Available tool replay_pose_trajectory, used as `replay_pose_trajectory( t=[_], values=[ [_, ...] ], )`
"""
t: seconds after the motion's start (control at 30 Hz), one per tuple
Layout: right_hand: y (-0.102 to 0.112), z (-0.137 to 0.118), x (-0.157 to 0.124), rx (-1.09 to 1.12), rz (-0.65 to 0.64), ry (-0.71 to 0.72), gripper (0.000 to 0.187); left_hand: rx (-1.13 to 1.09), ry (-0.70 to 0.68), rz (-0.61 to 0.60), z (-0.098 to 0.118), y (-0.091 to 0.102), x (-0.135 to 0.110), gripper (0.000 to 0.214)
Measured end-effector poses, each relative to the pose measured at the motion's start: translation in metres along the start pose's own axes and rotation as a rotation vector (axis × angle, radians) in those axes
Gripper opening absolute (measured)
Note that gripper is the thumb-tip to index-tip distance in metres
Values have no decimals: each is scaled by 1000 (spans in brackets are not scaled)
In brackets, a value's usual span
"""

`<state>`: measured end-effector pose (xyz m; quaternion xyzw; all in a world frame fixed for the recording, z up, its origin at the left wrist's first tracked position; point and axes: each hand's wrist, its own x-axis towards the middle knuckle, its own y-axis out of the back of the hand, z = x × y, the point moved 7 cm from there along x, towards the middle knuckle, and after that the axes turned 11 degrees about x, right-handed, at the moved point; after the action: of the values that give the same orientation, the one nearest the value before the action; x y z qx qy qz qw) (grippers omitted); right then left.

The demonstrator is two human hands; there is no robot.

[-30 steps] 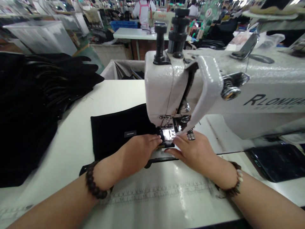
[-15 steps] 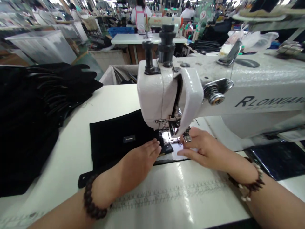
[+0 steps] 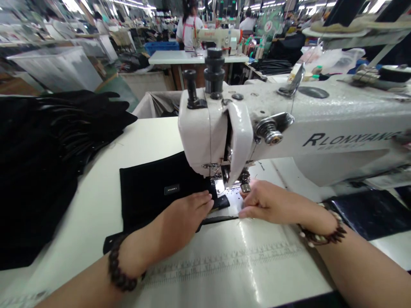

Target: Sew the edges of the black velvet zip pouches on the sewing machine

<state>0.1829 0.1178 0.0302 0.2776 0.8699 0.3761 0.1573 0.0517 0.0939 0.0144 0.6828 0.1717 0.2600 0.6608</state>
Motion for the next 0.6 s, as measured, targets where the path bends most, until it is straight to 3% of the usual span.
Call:
replay_pose_trajectory(
  t=[0.07, 0.17, 0.23, 0.37, 0.6],
  values=[
    [2, -3, -7, 2, -37, 19, 43, 150, -76, 2, 14, -2, -2, 35],
    [4, -9, -4, -103, 149, 2, 35, 386, -156, 3, 25, -3, -3, 36],
    [-5, -15, 2, -228, 214, 2, 24, 422, -167, 1, 25, -3, -3, 35],
    [-28, -15, 16, -396, 135, -19, 20, 432, -161, 28, 20, -3, 0, 35],
    [-28, -5, 19, -402, 96, -145, 27, 411, -136, 40, 7, -10, 4, 36]
  ],
)
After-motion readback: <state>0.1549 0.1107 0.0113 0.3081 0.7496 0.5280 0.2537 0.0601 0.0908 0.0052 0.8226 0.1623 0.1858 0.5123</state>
